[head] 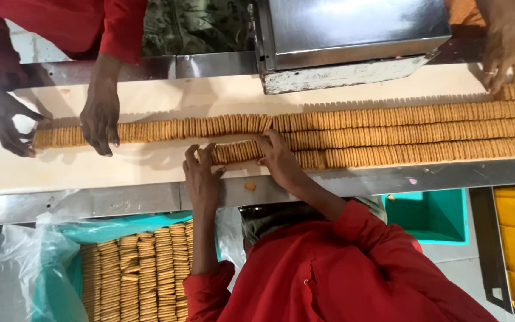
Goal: The person arranges rows of biscuits on a conveyor belt by hand, periodically picking up stacks and placing them into a machine or crate.
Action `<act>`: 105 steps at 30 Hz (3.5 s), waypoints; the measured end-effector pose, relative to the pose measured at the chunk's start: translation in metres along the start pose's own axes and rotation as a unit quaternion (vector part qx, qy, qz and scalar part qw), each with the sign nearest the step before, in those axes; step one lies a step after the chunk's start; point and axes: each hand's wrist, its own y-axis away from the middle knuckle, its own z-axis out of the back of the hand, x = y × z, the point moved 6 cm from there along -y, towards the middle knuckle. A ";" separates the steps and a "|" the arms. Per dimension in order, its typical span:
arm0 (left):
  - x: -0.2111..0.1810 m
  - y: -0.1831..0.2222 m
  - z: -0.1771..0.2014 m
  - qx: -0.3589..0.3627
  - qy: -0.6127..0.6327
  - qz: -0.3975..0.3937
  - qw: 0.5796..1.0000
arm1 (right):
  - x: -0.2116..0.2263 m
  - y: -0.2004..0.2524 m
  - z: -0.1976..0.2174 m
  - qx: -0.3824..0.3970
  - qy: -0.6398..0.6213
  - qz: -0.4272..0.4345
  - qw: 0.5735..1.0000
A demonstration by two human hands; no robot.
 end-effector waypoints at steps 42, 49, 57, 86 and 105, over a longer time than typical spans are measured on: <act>-0.307 -0.396 -0.135 -0.192 0.044 -0.373 0.907 | -0.274 -0.277 0.306 -0.110 -0.249 -0.048 0.961; -0.339 -0.376 -0.109 -0.109 0.043 -0.397 0.910 | -0.274 -0.273 0.323 -0.210 0.081 0.110 0.968; -0.341 -0.364 -0.105 -0.103 0.037 -0.277 0.955 | -0.309 -0.275 0.319 -0.190 -0.252 -0.074 0.946; -0.079 0.063 0.021 -0.029 0.106 -0.019 0.994 | -0.050 0.132 0.167 -0.121 -0.097 -0.113 0.981; -0.134 0.082 -0.083 -0.070 0.030 -0.121 0.990 | -0.048 0.114 0.107 -0.079 0.041 -0.064 0.994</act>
